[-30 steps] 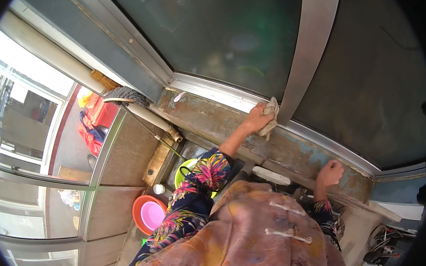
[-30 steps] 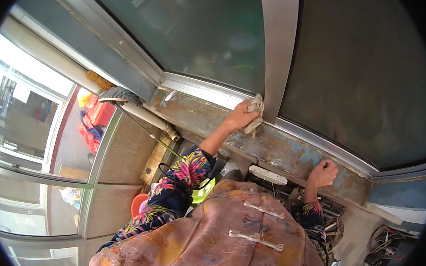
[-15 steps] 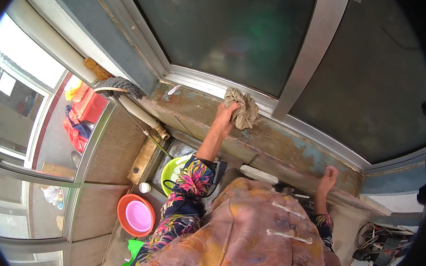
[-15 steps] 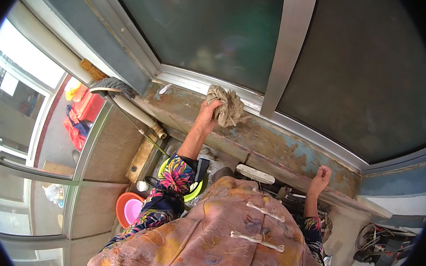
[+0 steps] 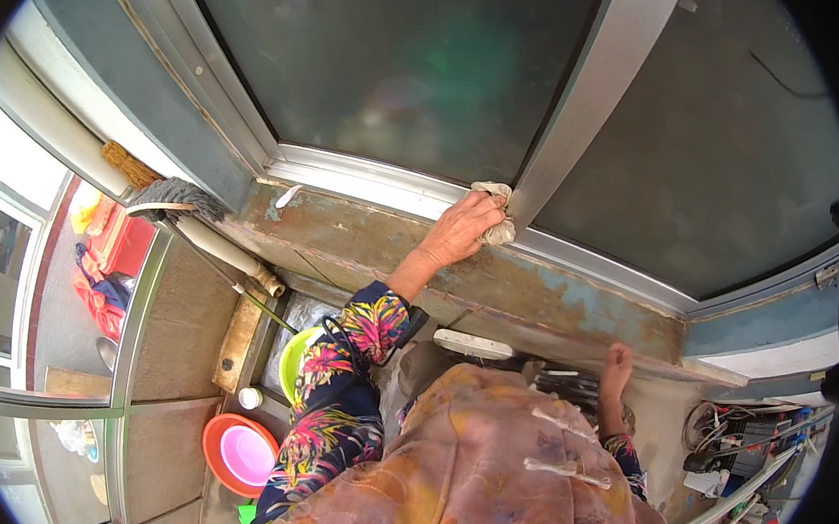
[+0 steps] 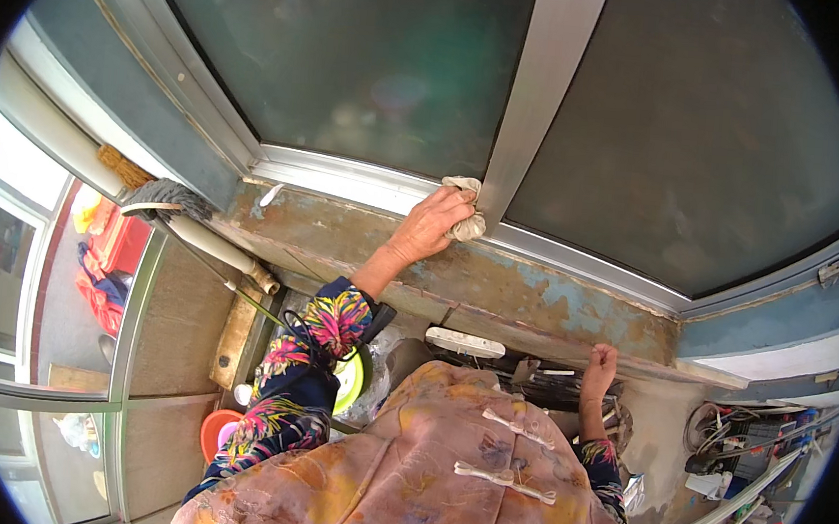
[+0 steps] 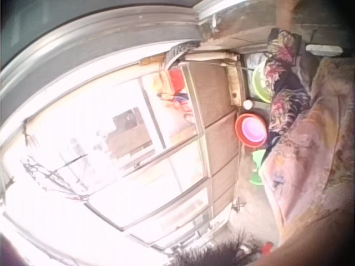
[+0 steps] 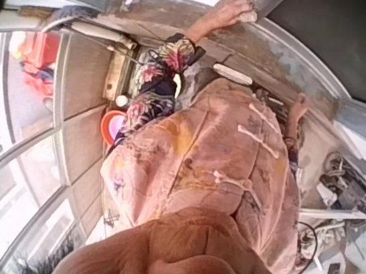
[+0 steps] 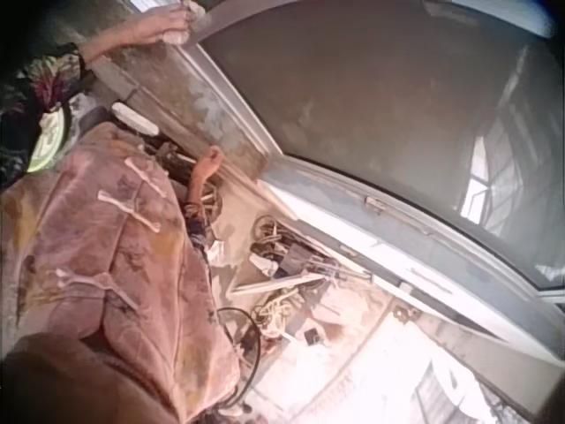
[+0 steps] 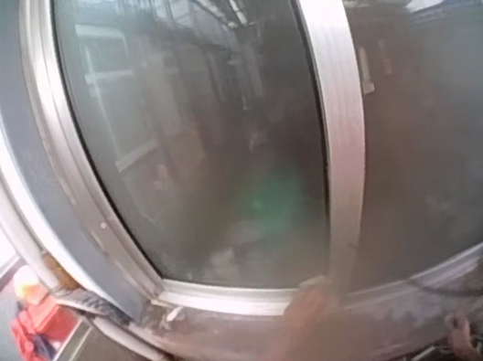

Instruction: The person cleans the metal window frame and sill using a steel wool pad and a cloth. They scrub the frame with the pad, then wipe the area with the cloth, repeating the process along the length of the frame.

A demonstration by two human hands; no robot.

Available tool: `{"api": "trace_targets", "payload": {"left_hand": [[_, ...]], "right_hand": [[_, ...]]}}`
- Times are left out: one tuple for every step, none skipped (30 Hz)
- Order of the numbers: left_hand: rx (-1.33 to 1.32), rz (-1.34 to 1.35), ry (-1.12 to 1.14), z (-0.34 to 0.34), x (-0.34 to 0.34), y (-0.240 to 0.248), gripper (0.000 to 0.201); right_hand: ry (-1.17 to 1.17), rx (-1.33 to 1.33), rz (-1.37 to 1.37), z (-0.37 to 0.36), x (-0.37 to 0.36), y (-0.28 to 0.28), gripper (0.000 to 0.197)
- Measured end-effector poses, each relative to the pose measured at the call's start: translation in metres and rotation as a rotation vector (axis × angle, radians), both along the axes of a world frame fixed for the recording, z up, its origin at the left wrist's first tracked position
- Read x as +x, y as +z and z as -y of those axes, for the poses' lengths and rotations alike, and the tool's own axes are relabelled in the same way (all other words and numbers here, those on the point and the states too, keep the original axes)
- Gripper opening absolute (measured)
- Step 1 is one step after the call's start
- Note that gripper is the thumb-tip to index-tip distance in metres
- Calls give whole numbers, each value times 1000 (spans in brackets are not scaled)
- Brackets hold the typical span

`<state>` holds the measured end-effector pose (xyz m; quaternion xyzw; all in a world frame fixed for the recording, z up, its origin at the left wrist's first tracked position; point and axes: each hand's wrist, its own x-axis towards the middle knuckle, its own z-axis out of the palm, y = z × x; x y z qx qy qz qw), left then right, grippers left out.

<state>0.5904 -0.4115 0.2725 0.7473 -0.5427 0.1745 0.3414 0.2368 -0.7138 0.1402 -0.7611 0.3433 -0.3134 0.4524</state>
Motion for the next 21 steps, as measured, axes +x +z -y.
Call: {"api": "trace_targets", "payload": {"left_hand": [[61,74,-2,-3,3,0,31],[121,145,11,-4,5,0,31],[164,196,19,-5,7,0,25],[177,233,31,-6,9,-1,24],[201,270,45,-7,10,-1,23],[225,310,59,-8,11,-2,21],[253,321,103,-10,12,-4,20],[282,334,143,-13,13,-6,20],[311,347,181,-18,13,-8,19],[311,342,249,-23,14,-9,19],[312,336,315,-30,16,-10,20],[314,328,380,-37,16,-10,20],[269,231,447,-44,16,-9,20],[274,103,511,-49,17,-7,19],[155,62,554,-53,16,-5,21],[125,81,504,-53,14,-4,22],[99,102,462,-51,12,-2,23],[72,122,422,-47,10,-1,24],[129,108,326,-39,6,-1,32],[141,166,209,-30,2,-3,32],[161,224,130,-21,-2,-5,31]], "right_hand": [[-11,36,-17,0,-3,-1,2],[-11,20,-35,0,-5,-1,2],[-18,27,-52,0,-5,-2,3],[-43,45,-69,0,-5,-2,3],[-23,8,-50,0,-5,-3,3],[-18,-19,-30,-1,-4,-3,3],[13,-41,20,-1,-4,-4,2],[-1,-10,-18,-2,-6,-6,2],[12,24,-28,-3,-9,-8,2],[26,67,-22,-5,-14,-10,2],[29,106,-26,-6,-20,-14,2],[32,153,-17,-6,-27,-17,3],[37,200,-6,-6,-34,-21,4],[5,207,6,-4,-41,-25,5],[-25,215,17,-3,-47,-29,6],[-68,232,5,-1,-53,-32,7],[-97,254,9,0,-56,-34,7],[-59,246,37,2,-57,-35,7],[-65,257,26,3,-56,-36,7],[-130,286,-26,3,-54,-35,7],[-103,259,0,2,-48,-34,6]]}}
